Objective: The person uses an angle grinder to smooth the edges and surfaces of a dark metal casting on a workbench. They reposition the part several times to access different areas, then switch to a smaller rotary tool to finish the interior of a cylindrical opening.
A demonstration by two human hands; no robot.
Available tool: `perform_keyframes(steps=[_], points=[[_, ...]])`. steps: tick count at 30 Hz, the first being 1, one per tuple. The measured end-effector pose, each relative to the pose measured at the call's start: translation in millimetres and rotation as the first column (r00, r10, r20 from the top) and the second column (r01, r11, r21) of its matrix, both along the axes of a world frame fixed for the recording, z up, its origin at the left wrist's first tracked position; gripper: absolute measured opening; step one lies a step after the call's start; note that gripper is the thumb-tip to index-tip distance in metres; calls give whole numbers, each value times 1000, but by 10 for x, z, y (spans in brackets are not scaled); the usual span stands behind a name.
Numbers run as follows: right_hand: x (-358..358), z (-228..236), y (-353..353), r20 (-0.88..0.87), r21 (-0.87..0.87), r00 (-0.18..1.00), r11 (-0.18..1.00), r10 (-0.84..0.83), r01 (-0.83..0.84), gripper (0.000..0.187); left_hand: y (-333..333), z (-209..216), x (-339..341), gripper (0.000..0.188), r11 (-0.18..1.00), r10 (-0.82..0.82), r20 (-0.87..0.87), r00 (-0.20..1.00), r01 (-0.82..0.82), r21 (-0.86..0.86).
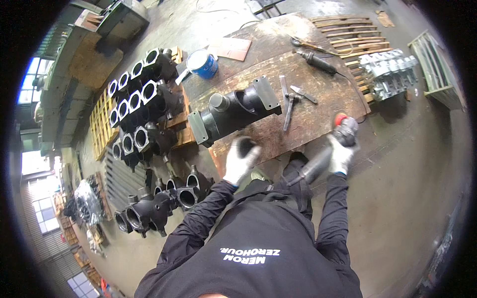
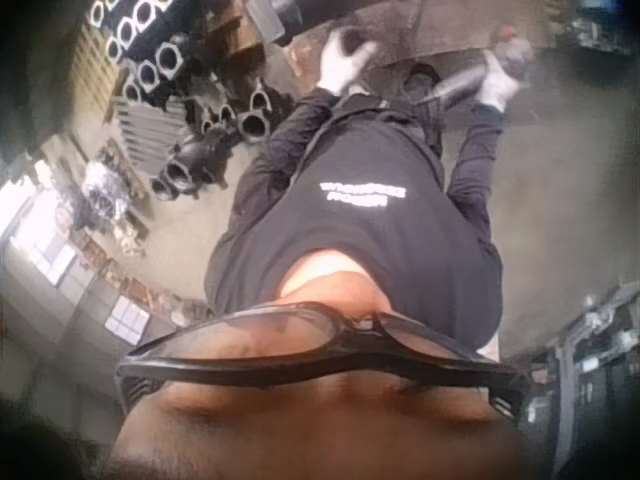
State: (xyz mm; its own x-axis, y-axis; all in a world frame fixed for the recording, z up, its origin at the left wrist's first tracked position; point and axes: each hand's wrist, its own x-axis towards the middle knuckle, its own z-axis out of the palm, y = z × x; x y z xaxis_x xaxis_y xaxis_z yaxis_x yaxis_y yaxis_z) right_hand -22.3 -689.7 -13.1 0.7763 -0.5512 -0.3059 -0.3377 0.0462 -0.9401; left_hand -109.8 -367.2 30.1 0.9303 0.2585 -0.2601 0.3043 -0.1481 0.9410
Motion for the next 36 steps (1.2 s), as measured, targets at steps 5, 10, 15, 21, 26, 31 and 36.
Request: perform_keyframes(steps=[5,10,15,21,26,31,36], points=[[446,-246,-896,-176,136,978,981,-116,141,93,486,-189,479,46,854,518,177,837,-516,-65],[1084,-630,-1530,-286,2,949,991,-131,137,92,563,-128,934,44,686,666,70,742,-647,333],[1488,-1056,-1921,-427,-117,893,988,-144,103,95,594,-22,1295,40,591,783,128,609,-792,153],[1850,-1110,-1967,-481,-196,873,980,-82,-16,97,525,4,1621,40,603,656,-28,754,-502,620],[2126,-1158,-1948,-583,-382,798,918,-152,-104,102,564,-61,1828,28,465,527,-74,847,-215,859],[2335,-1228,-1945,-386,-448,923,875,-6,-181,103,666,-99,1942,23,396,549,-119,827,-132,908],[2561,-1191,-1842,-293,-621,950,734,106,-273,101,674,-170,1922,26,366,555,-113,824,-119,923]])
